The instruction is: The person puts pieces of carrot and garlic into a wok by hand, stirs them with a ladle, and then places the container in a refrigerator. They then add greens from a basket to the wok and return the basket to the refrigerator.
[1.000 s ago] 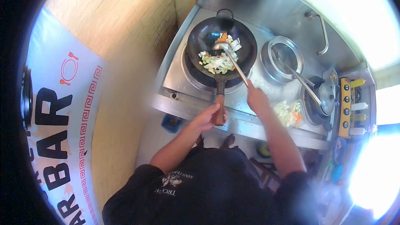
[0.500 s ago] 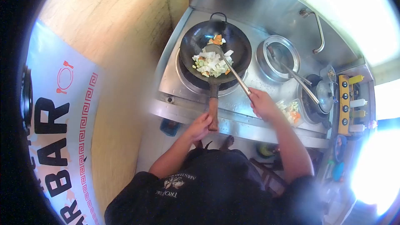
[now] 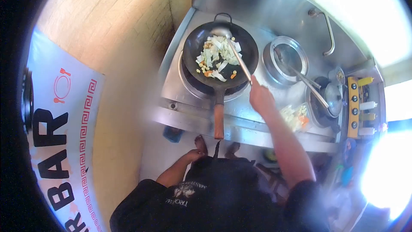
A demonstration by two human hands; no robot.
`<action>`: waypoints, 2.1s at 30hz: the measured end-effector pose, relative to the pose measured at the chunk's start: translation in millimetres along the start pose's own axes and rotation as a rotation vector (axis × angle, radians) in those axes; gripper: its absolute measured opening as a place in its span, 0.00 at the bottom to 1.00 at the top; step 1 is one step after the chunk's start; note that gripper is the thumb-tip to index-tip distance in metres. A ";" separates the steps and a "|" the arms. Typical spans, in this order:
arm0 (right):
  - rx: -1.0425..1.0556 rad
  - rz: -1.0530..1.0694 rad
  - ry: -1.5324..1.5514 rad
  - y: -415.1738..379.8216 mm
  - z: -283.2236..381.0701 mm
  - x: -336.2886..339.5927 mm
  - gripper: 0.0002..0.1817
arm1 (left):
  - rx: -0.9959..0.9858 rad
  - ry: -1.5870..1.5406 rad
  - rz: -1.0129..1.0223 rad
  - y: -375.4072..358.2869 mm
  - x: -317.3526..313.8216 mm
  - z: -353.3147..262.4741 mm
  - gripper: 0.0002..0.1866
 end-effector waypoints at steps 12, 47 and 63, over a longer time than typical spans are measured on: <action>0.036 0.251 -0.244 -85.3 -13.9 126.0 0.22 | 0.551 -0.735 -0.144 -117.7 20.8 188.5 0.23; -0.060 0.114 -0.179 -53.6 2.4 60.4 0.26 | 0.167 -0.843 -0.272 -144.3 74.2 118.9 0.15; -0.360 -0.038 0.543 -141.9 -168.1 -22.1 0.24 | -0.030 -0.149 0.029 -189.2 36.9 -215.1 0.20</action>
Point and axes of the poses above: each hand's wrist, its own y-axis towards the middle knuckle, its own x-axis out of the back of the hand, z = x × y, the point moved 4 cm from there along y, towards the middle knuckle, and after that the axes turned 1 degree about -y, right-handed, at the moved point
